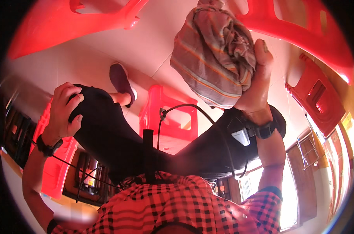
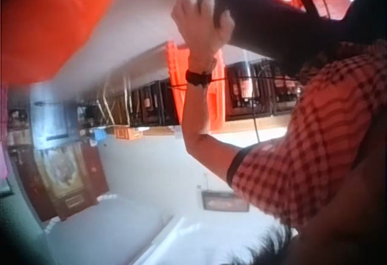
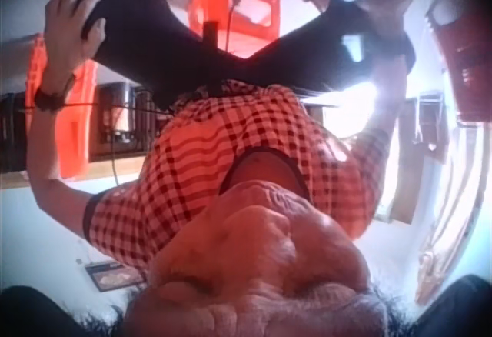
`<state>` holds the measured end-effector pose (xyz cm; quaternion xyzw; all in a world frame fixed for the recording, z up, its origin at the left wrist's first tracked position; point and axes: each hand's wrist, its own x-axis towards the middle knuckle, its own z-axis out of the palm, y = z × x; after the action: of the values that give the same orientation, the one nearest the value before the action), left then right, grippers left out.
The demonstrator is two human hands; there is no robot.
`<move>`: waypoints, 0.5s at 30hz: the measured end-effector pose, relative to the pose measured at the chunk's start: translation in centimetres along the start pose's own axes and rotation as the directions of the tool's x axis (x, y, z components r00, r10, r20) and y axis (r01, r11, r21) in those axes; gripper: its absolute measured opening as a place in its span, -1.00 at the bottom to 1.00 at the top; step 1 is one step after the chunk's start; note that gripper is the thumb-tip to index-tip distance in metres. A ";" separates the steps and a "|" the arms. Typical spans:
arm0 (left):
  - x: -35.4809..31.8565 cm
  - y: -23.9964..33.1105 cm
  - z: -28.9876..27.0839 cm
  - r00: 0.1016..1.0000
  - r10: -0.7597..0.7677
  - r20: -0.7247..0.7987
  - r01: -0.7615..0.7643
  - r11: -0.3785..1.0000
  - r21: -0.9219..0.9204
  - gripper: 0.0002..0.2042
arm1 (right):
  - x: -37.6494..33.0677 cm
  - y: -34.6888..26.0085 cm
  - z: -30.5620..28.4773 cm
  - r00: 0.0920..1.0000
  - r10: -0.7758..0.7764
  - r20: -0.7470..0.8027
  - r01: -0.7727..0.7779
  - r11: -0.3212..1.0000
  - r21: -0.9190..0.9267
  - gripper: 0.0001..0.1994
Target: The person moves plastic stools across the floor and then wipes the top and interior of a stool with a cloth.
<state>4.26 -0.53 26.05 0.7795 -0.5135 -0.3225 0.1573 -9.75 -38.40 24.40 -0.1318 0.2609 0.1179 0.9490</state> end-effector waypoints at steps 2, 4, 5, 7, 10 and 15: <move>0.0 -0.1 0.2 0.999 0.008 -0.047 -0.007 1.000 0.027 -0.60 | 0.1 0.4 1.4 0.998 -0.062 -0.029 0.061 0.998 -0.033 -0.38; -0.2 0.4 0.1 0.996 0.023 -0.087 -0.018 0.998 0.068 -0.62 | 0.0 0.8 2.0 0.996 -0.068 0.065 0.067 0.998 0.014 -0.39; -0.4 0.6 0.1 0.994 0.028 -0.110 -0.017 0.995 0.096 -0.62 | 0.0 1.0 2.3 0.988 -0.056 0.141 0.045 0.996 0.079 -0.40; -0.3 0.1 0.9 0.982 0.064 -0.179 -0.048 0.994 0.093 -0.64 | 0.4 1.5 1.4 0.989 -0.138 -0.044 0.128 0.976 -0.175 -0.41; 0.3 -0.5 1.3 0.954 0.099 -0.284 -0.061 0.988 0.139 -0.69 | 1.8 2.3 2.1 0.931 -0.250 -0.265 0.127 0.904 -0.409 -0.44; 1.1 -2.0 3.7 0.891 0.110 -0.441 -0.009 0.974 0.225 -0.70 | 7.0 2.0 -3.7 0.972 -0.233 -0.034 0.200 0.893 -0.404 -0.48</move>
<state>3.48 -0.33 21.80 0.8293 -0.5187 -0.0702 0.1958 -6.23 -36.64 17.25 -0.3549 0.2536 0.0564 0.8981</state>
